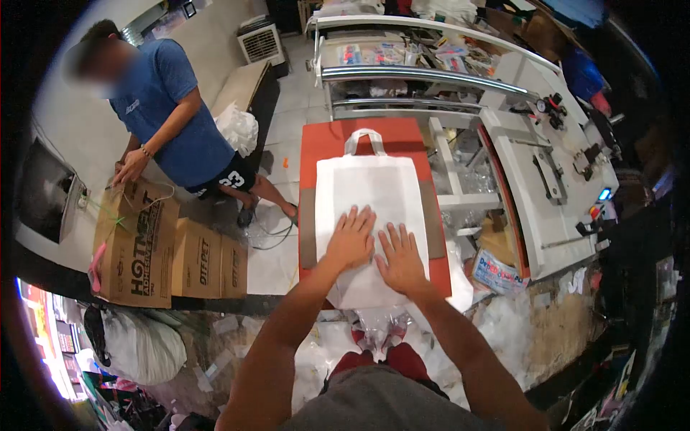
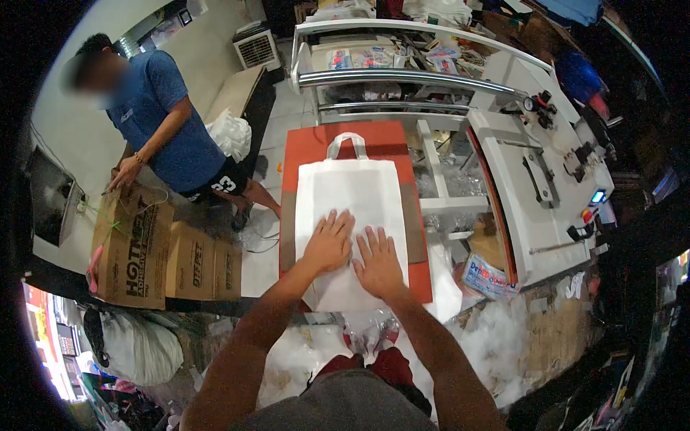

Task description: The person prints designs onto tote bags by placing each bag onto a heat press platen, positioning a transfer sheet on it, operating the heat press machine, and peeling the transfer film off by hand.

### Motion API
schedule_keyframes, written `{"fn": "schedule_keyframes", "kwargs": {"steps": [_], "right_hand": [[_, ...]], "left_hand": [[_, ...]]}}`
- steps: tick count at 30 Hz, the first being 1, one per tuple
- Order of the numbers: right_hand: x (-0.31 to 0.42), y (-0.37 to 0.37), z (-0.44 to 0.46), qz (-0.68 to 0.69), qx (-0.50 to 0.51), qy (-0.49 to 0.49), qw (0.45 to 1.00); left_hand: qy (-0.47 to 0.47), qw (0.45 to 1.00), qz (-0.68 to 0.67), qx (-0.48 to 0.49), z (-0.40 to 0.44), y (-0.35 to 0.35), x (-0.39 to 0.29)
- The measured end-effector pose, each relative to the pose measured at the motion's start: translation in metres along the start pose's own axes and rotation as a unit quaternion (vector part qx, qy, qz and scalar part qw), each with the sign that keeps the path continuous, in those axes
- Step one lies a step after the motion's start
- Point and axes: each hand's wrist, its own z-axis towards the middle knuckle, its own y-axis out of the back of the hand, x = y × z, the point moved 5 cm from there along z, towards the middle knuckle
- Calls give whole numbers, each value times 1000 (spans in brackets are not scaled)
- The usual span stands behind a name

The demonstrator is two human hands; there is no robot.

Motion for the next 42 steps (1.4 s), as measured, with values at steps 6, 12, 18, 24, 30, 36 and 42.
{"fn": "schedule_keyframes", "kwargs": {"steps": [6, 12, 18, 24, 30, 36, 42], "right_hand": [[-4, -7, 6, -8, 34, -23, 999], [-5, -8, 4, 1, 42, -23, 999], [-5, -11, 0, -4, 20, -15, 1000], [-36, 0, -46, -4, -18, -65, 998], [-68, 26, -104, 97, -164, -186, 964], [-64, 18, -105, 103, -194, -201, 955], [-74, 9, -110, 112, -222, -194, 949]], "left_hand": [[131, 989, 73, 3, 125, -1, 96], [134, 987, 88, -16, 125, -5, 102], [55, 996, 72, -26, -42, 22, 6], [97, 994, -10, -47, -184, 44, -34], [201, 945, -116, -229, -182, 60, 16], [303, 928, -75, -202, -176, 34, 28], [329, 916, -42, -225, -179, 25, 29]]}}
